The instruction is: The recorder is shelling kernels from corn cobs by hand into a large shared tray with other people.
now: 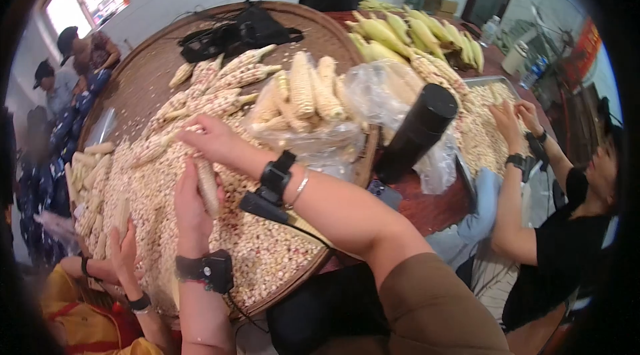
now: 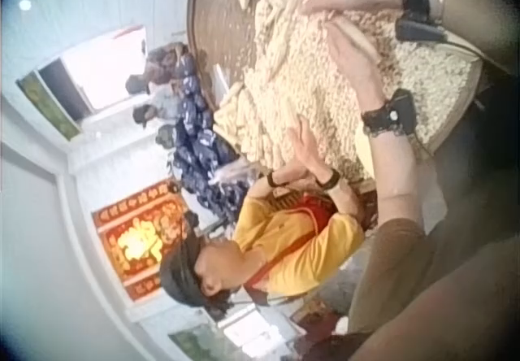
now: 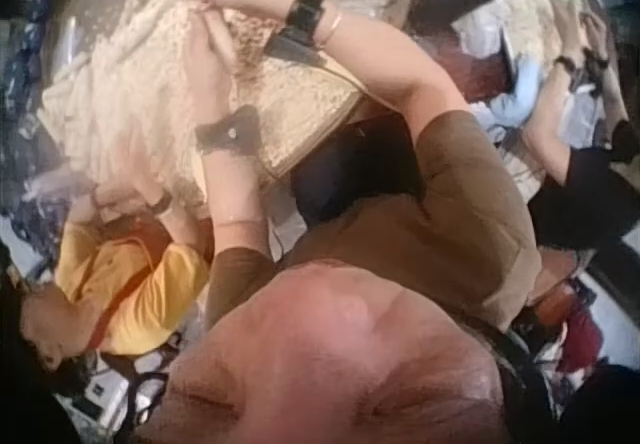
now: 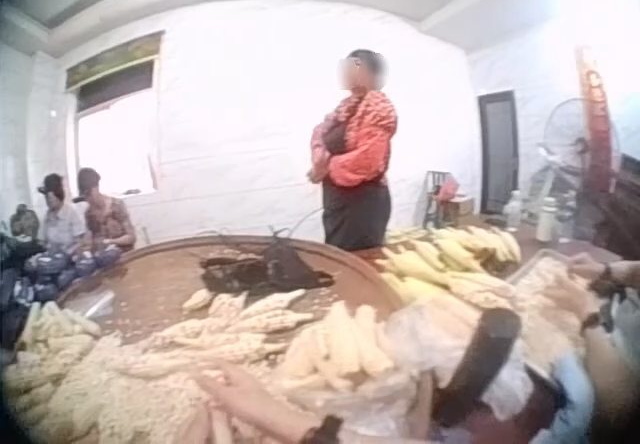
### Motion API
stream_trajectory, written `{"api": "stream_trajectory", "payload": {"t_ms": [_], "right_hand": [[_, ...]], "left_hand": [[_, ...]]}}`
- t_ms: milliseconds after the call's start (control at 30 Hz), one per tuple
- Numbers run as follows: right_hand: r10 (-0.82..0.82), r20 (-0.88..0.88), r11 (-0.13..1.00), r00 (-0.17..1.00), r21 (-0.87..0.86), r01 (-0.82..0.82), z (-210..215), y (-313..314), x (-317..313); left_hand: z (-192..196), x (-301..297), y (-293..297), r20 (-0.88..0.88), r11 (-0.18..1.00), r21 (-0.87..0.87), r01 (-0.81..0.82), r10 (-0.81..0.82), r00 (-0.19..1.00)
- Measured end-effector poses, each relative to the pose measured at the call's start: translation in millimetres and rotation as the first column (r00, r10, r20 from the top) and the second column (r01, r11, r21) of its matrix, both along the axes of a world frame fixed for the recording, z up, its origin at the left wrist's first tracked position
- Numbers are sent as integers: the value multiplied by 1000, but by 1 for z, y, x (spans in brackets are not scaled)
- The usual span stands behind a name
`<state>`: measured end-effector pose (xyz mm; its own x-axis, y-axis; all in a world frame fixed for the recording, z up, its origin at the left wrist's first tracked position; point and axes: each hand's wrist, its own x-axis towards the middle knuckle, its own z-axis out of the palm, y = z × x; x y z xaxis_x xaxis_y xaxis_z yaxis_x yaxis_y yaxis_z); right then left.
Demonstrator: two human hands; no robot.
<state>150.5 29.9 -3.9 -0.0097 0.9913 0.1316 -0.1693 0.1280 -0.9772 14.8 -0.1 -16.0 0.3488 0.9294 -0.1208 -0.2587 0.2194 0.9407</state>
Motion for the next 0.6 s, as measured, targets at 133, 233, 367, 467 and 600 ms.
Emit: {"api": "stream_trajectory", "payload": {"t_ms": [133, 233, 367, 467, 600], "right_hand": [[-37, -114, 994, 993, -108, 25, 11, -8, 2], [-42, -121, 992, 992, -125, 27, 7, -5, -1], [-65, -99, 981, 993, -188, 46, 5, -6, -2], [-63, 2, 985, 998, -162, 63, 1, -2, -3], [44, 55, 983, 997, -179, -34, 0, -6, -6]], "left_hand": [[0, 3, 1, 75, 999, -27, 41, -39, 996], [-5, -7, 7, 115, 995, -85, 51, -41, 993], [-2, -3, 6, 122, 987, -157, 42, -23, 992], [1, -2, 5, -12, 997, -68, -20, 19, 1000], [-1, -7, 7, -113, 998, -66, 16, -23, 993]]}}
